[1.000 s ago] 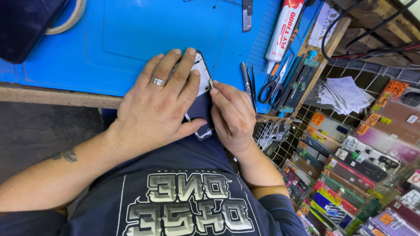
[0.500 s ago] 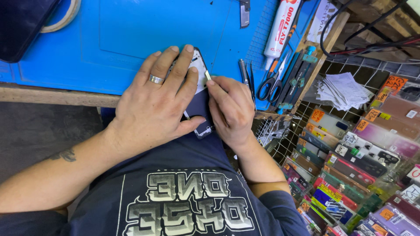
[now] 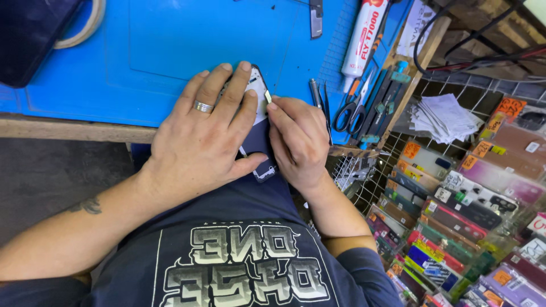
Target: The person uses a small metal tool to scrape and clean the edges of a disassembled smartphone frame on a blue work mat. The hands carefully work along the perimeter of the device, removing residue from the metal casing.
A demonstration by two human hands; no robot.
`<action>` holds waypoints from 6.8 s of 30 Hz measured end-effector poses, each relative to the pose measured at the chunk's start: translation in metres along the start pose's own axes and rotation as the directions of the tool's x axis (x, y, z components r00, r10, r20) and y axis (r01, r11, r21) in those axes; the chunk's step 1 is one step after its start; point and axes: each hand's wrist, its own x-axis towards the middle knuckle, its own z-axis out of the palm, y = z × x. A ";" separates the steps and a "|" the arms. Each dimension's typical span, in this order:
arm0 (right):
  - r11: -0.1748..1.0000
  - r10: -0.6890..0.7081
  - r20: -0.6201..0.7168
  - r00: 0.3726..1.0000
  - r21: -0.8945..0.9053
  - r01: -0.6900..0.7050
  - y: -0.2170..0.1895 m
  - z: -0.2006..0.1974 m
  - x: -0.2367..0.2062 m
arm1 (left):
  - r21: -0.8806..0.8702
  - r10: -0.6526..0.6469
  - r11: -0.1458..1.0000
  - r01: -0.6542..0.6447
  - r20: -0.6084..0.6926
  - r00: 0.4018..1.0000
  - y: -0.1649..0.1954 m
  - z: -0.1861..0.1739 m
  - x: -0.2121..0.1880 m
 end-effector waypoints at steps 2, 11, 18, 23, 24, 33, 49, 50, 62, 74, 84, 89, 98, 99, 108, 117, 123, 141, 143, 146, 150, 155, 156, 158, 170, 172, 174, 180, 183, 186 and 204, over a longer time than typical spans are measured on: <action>1.000 0.004 -0.001 1.000 0.012 -0.004 -0.002 -0.002 -0.001 | -0.025 -0.004 1.000 0.004 -0.006 1.000 0.000 -0.001 0.000; 1.000 0.008 -0.015 1.000 0.016 -0.007 -0.001 -0.001 -0.001 | -0.003 -0.010 1.000 0.010 0.002 1.000 0.001 0.001 0.001; 1.000 0.007 0.002 1.000 -0.002 -0.007 -0.003 -0.002 -0.004 | -0.020 -0.008 1.000 0.008 0.010 1.000 0.001 0.001 0.000; 1.000 0.003 0.012 1.000 0.001 -0.003 0.002 0.000 0.000 | -0.012 0.006 1.000 -0.006 -0.014 1.000 0.001 0.002 0.001; 1.000 -0.001 0.020 1.000 -0.002 0.001 0.001 0.000 0.001 | -0.009 0.004 1.000 -0.004 -0.015 1.000 0.001 0.001 0.000; 1.000 -0.027 0.024 0.999 -0.013 0.027 0.004 0.000 0.005 | -0.023 0.010 1.000 -0.010 -0.001 1.000 0.001 0.003 0.001; 0.998 -0.043 0.012 0.999 -0.050 0.044 0.003 -0.001 0.004 | -0.015 -0.003 1.000 0.003 -0.011 1.000 0.001 0.003 0.001; 0.997 -0.039 0.016 0.999 -0.063 0.040 0.001 -0.003 0.003 | -0.015 -0.001 1.000 0.001 -0.010 1.000 0.000 0.003 0.002; 0.994 -0.041 0.032 0.999 -0.101 0.044 0.001 -0.007 0.004 | -0.010 -0.005 1.000 0.005 -0.011 1.000 0.001 0.003 0.003; 0.995 -0.044 0.037 0.998 -0.086 0.047 0.003 -0.004 0.005 | -0.005 -0.001 1.000 0.001 -0.004 1.000 0.000 0.002 0.003; 0.994 -0.064 0.013 0.998 -0.087 0.065 0.008 0.004 0.016 | -0.017 -0.010 1.000 0.010 -0.011 1.000 0.001 0.002 0.004; 0.991 -0.078 0.017 0.997 -0.104 0.079 0.003 0.000 0.014 | -0.016 -0.007 1.000 0.007 -0.024 1.000 0.001 0.001 0.005; 0.989 -0.069 0.016 0.997 -0.128 0.070 0.004 0.003 0.015 | -0.023 -0.012 1.000 0.011 -0.030 0.999 0.001 0.001 0.006; 0.990 -0.064 0.024 0.998 -0.128 0.067 0.003 0.003 0.015 | -0.011 -0.005 1.000 0.004 -0.033 0.999 -0.001 0.001 0.007; 0.991 -0.056 0.010 0.998 -0.119 0.057 0.007 0.008 0.012 | -0.019 -0.011 1.000 0.011 -0.006 1.000 0.000 0.004 0.003; 0.997 -0.052 -0.037 0.998 -0.065 0.049 0.009 0.005 0.014 | -0.007 -0.004 1.000 0.004 -0.013 1.000 0.000 0.003 0.004; 0.992 0.111 -0.124 0.986 0.077 -0.102 0.004 0.004 -0.009 | -0.003 0.002 1.000 -0.002 0.003 1.000 0.001 0.004 0.003; 0.936 0.322 0.054 0.945 0.133 -0.326 0.006 0.006 0.026 | -0.010 0.000 1.000 0.000 -0.005 1.000 0.001 0.004 0.004; 0.948 0.293 0.030 0.956 0.121 -0.295 0.006 0.008 0.028 | -0.011 -0.001 1.000 0.001 -0.012 1.000 0.001 0.004 0.004; 0.951 0.287 0.015 0.958 0.115 -0.287 0.007 0.011 0.029 | -0.008 -0.003 1.000 0.003 -0.003 1.000 0.001 0.004 0.004; 0.954 0.277 -0.007 0.961 0.125 -0.274 0.010 0.016 0.032 | -0.003 -0.002 1.000 0.002 -0.024 1.000 0.000 0.004 0.005; 0.964 0.255 -0.049 0.966 0.088 -0.250 0.015 0.024 0.034 | 0.004 0.006 1.000 -0.005 -0.034 0.999 0.000 0.004 0.005; 0.967 0.248 -0.058 0.967 0.081 -0.243 0.015 0.024 0.034 | 0.005 0.005 1.000 -0.004 -0.030 1.000 0.000 0.003 0.004; 0.942 0.316 -0.071 0.946 0.142 -0.304 0.015 0.023 0.033 | 0.008 0.004 1.000 -0.004 -0.027 1.000 0.000 0.003 0.005; 0.935 0.327 0.066 0.943 0.123 -0.333 0.006 0.005 0.027 | -0.007 0.001 1.000 -0.001 -0.019 1.000 0.000 0.004 0.004; 0.943 0.306 0.046 0.951 0.121 -0.310 0.007 0.009 0.030 | 0.006 -0.001 1.000 0.001 -0.012 1.000 0.000 0.004 0.004; 0.959 0.265 0.011 0.964 0.099 -0.265 0.008 0.012 0.032 | -0.001 -0.001 1.000 0.001 -0.009 1.000 0.000 0.004 0.004; 0.981 0.193 -0.033 0.981 0.000 -0.193 0.016 0.021 0.039 | -0.008 -0.001 1.000 0.001 -0.013 1.000 0.001 0.004 0.004; 0.970 0.241 -0.062 0.969 0.044 -0.239 0.018 0.023 0.042 | -0.004 -0.005 1.000 0.005 -0.020 1.000 0.001 0.004 0.004; 0.872 0.437 -0.010 0.900 0.249 -0.421 0.016 0.015 0.040 | -0.001 -0.008 1.000 0.008 -0.016 1.000 -0.001 0.004 0.005; 0.982 0.185 -0.016 0.983 0.038 -0.184 0.020 0.022 0.045 | -0.002 -0.006 1.000 0.006 -0.023 1.000 0.000 0.004 0.004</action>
